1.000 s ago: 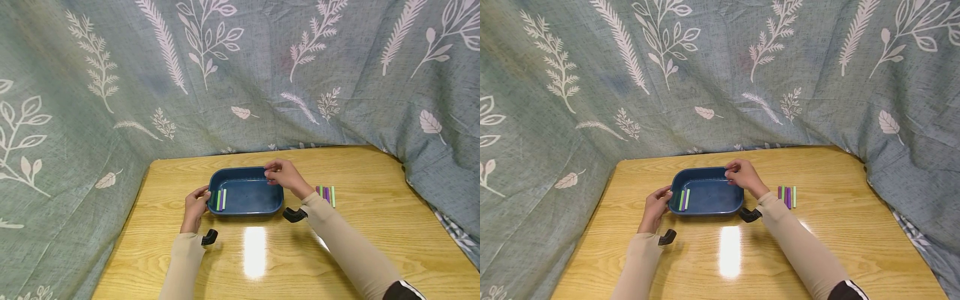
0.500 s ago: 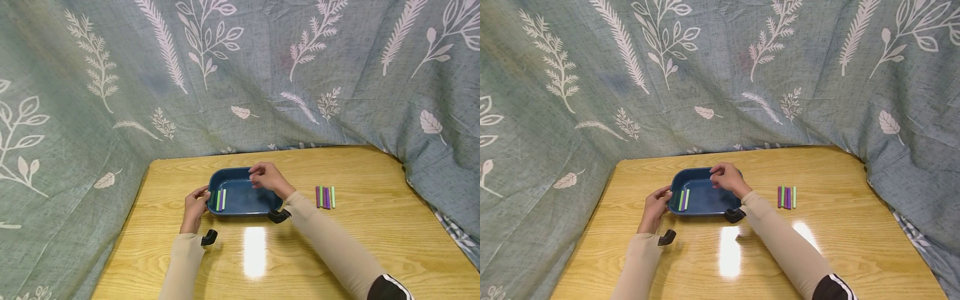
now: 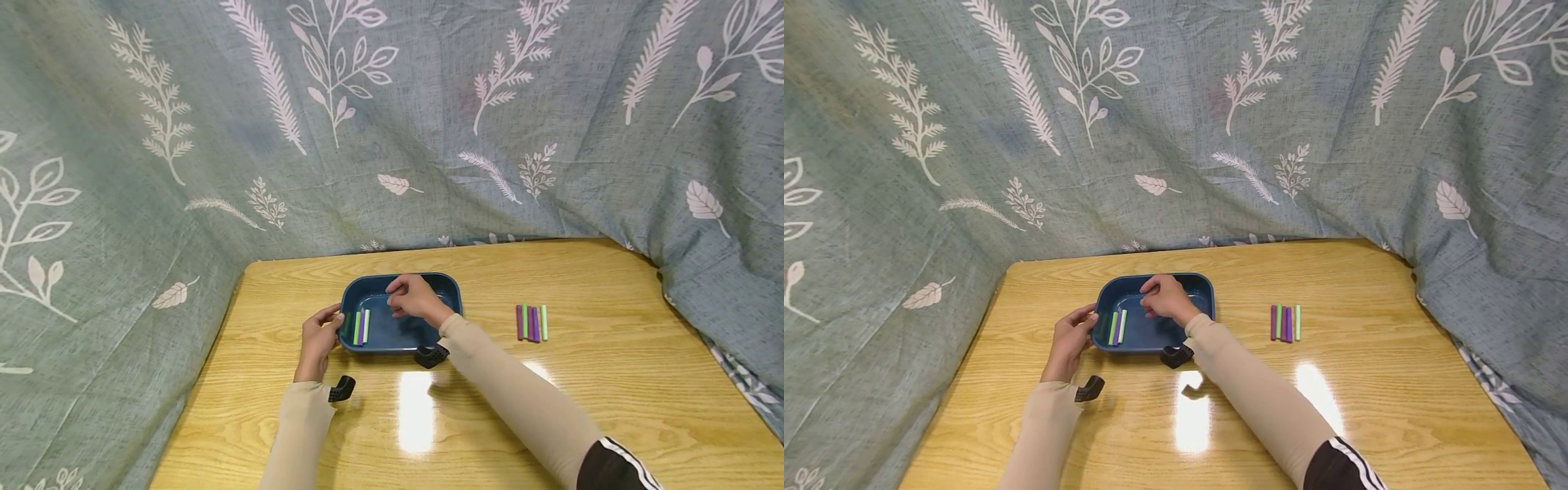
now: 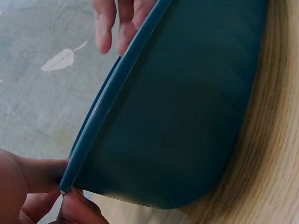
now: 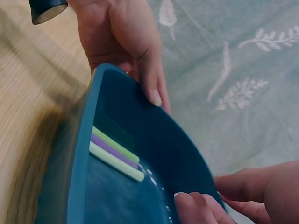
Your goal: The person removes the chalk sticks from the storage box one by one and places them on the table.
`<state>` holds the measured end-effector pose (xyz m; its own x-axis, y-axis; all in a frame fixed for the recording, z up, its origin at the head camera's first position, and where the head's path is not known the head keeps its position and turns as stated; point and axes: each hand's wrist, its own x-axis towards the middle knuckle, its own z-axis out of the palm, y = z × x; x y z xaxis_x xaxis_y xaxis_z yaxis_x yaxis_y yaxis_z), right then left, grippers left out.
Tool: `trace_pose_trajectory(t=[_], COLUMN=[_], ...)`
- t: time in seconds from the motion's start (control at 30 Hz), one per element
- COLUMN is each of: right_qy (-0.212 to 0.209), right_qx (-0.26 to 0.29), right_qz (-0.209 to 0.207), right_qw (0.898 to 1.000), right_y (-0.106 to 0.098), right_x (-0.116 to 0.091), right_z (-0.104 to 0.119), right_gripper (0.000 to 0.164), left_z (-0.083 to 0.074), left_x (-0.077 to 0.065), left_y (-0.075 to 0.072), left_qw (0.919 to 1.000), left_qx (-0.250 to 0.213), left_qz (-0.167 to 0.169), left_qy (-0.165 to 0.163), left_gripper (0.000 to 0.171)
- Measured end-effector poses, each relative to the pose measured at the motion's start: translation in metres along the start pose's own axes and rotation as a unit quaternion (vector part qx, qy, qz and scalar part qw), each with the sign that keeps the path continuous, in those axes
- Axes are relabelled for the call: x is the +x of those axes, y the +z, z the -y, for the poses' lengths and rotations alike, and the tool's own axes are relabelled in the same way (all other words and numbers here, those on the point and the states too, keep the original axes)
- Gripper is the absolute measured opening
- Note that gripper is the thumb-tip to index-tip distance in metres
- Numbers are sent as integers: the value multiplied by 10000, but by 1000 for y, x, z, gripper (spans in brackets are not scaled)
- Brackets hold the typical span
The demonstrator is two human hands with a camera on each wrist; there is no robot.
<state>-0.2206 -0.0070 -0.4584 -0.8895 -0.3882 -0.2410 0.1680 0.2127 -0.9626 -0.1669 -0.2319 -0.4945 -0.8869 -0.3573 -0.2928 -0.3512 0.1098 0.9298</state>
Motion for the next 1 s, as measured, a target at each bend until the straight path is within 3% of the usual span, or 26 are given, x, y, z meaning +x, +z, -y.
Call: trace_pose_trajectory(t=[0.27,0.53,1.0], right_qy=[267,572,1072], right_qx=[94,190,718], right_qz=[90,284,563], right_qw=[9996,9978,9900], right_y=[16,31,42], right_x=[13,21,32], right_z=[0,-2,-13], right_gripper=[26,37,45], left_z=[0,1,2], left_x=[1,2,2], left_y=[0,0,0], left_qw=[10000,10000,10000], left_qx=[22,8,30], left_qz=[30,21,-9], left_qy=[9,7,8], left_gripper=[33,32,33])
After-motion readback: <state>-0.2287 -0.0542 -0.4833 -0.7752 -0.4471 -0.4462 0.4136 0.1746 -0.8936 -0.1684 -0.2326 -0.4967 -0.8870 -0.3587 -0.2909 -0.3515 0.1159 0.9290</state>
